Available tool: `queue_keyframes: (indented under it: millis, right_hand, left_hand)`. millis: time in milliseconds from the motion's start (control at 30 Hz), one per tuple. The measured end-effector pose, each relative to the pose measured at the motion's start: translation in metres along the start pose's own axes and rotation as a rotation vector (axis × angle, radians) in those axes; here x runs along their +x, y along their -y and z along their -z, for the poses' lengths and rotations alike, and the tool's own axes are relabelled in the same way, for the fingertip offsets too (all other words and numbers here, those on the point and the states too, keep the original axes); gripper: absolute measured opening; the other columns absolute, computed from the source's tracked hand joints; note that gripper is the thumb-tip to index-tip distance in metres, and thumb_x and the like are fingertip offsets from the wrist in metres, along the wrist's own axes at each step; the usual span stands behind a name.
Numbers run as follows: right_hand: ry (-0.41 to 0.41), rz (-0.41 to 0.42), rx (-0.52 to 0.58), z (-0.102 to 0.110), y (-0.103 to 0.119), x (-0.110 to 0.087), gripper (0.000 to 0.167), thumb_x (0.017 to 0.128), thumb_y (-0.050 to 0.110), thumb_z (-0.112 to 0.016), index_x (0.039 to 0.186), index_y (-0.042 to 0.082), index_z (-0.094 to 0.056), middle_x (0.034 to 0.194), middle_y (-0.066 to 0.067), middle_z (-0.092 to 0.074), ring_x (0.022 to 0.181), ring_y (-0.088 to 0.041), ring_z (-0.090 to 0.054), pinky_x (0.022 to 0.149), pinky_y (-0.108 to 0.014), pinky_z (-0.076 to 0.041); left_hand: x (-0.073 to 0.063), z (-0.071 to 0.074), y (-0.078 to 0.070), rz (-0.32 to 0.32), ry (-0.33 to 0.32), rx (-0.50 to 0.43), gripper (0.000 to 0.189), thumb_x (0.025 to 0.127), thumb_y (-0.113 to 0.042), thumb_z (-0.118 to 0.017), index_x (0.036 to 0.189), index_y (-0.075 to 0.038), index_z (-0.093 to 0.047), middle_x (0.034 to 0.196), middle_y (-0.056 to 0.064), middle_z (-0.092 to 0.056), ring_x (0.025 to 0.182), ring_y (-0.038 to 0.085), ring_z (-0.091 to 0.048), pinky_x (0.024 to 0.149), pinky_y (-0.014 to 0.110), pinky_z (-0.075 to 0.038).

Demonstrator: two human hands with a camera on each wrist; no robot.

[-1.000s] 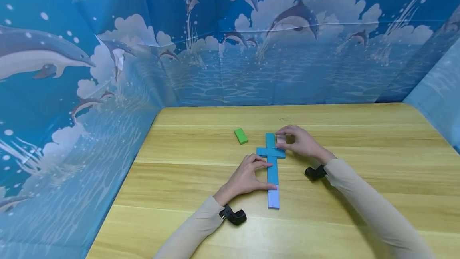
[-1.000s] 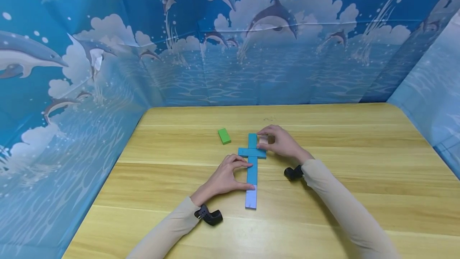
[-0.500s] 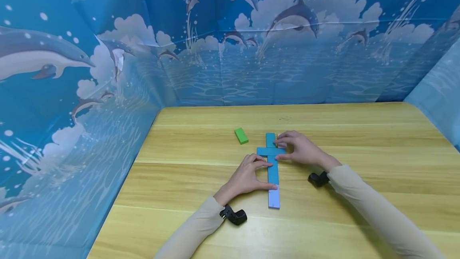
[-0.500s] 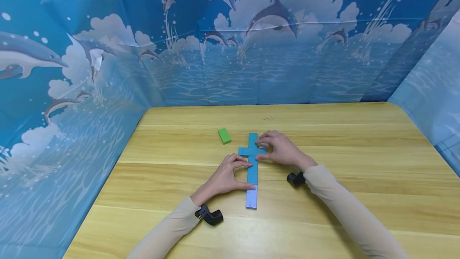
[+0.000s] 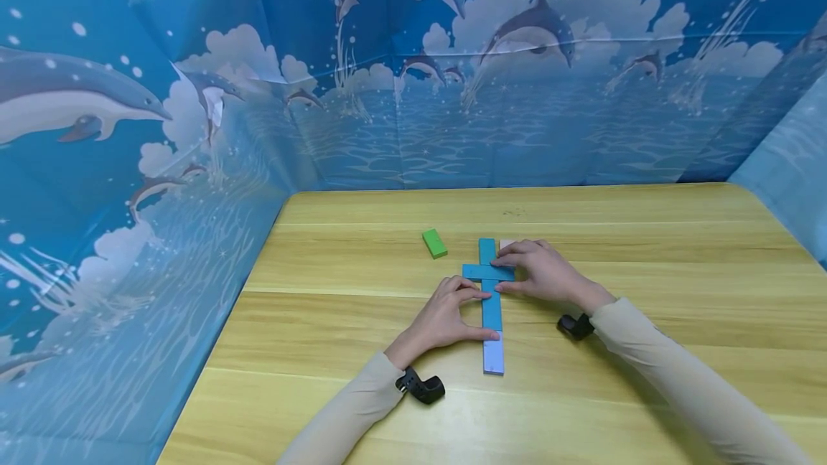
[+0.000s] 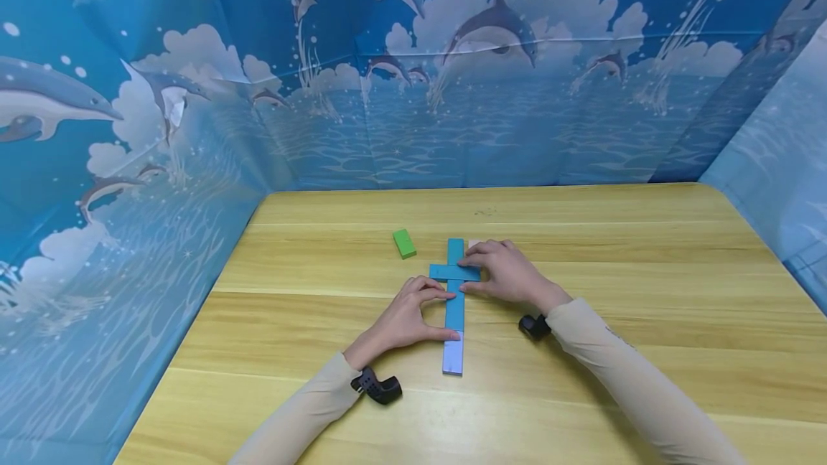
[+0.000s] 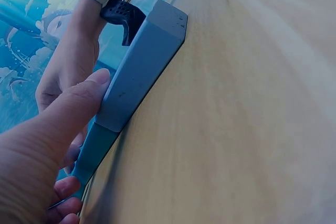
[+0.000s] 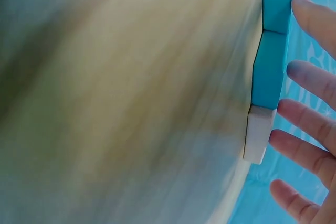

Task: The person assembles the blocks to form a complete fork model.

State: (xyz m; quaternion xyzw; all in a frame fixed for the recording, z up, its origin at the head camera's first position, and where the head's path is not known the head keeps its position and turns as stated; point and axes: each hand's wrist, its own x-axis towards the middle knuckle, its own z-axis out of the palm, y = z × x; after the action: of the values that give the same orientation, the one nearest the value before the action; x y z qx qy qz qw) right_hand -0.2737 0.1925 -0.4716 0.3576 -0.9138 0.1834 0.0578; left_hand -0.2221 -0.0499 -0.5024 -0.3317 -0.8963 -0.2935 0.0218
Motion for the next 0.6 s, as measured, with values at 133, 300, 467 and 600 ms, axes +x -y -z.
queue_keyframes:
  millis: [133,300,467,600]
  right_hand:
    - [-0.005,0.01,-0.028,0.0003,0.0009,-0.0014,0.049,0.083,0.046,-0.071,0.118,0.013,-0.069,0.12,-0.008,-0.06,0.114,-0.028,-0.052,0.094,-0.057,-0.031]
    - [0.011,0.004,-0.041,0.0023,0.0038,-0.0027,0.049,0.083,0.045,-0.071,0.119,0.012,-0.068,0.12,-0.009,-0.06,0.114,-0.029,-0.052,0.094,-0.057,-0.032]
    - [0.01,0.004,-0.029,0.0043,0.007,-0.0029,0.047,0.083,0.042,-0.072,0.118,0.01,-0.068,0.12,-0.01,-0.061,0.114,-0.03,-0.052,0.093,-0.058,-0.034]
    - [0.017,0.0,-0.021,0.0039,0.0086,-0.0019,0.047,0.083,0.042,-0.072,0.118,0.01,-0.068,0.12,-0.009,-0.061,0.114,-0.03,-0.052,0.092,-0.057,-0.035]
  left_hand:
    - [0.0007,-0.0003,-0.0012,-0.004,-0.001,-0.001,0.071,0.07,-0.064,-0.072,0.126,-0.023,-0.063,0.119,-0.006,-0.049,0.112,0.011,-0.042,0.095,0.025,-0.037]
    - [0.0012,-0.0007,-0.0018,-0.014,-0.004,0.0,0.07,0.07,-0.064,-0.073,0.126,-0.023,-0.063,0.119,-0.006,-0.049,0.111,0.011,-0.042,0.095,0.025,-0.037]
    - [0.0012,-0.001,-0.0013,-0.024,-0.01,0.0,0.07,0.07,-0.063,-0.073,0.126,-0.022,-0.064,0.119,-0.006,-0.05,0.111,0.011,-0.042,0.094,0.025,-0.037]
    - [0.0002,-0.0007,-0.001,-0.015,-0.006,-0.002,0.07,0.07,-0.063,-0.073,0.126,-0.022,-0.064,0.12,-0.006,-0.05,0.111,0.011,-0.042,0.095,0.026,-0.037]
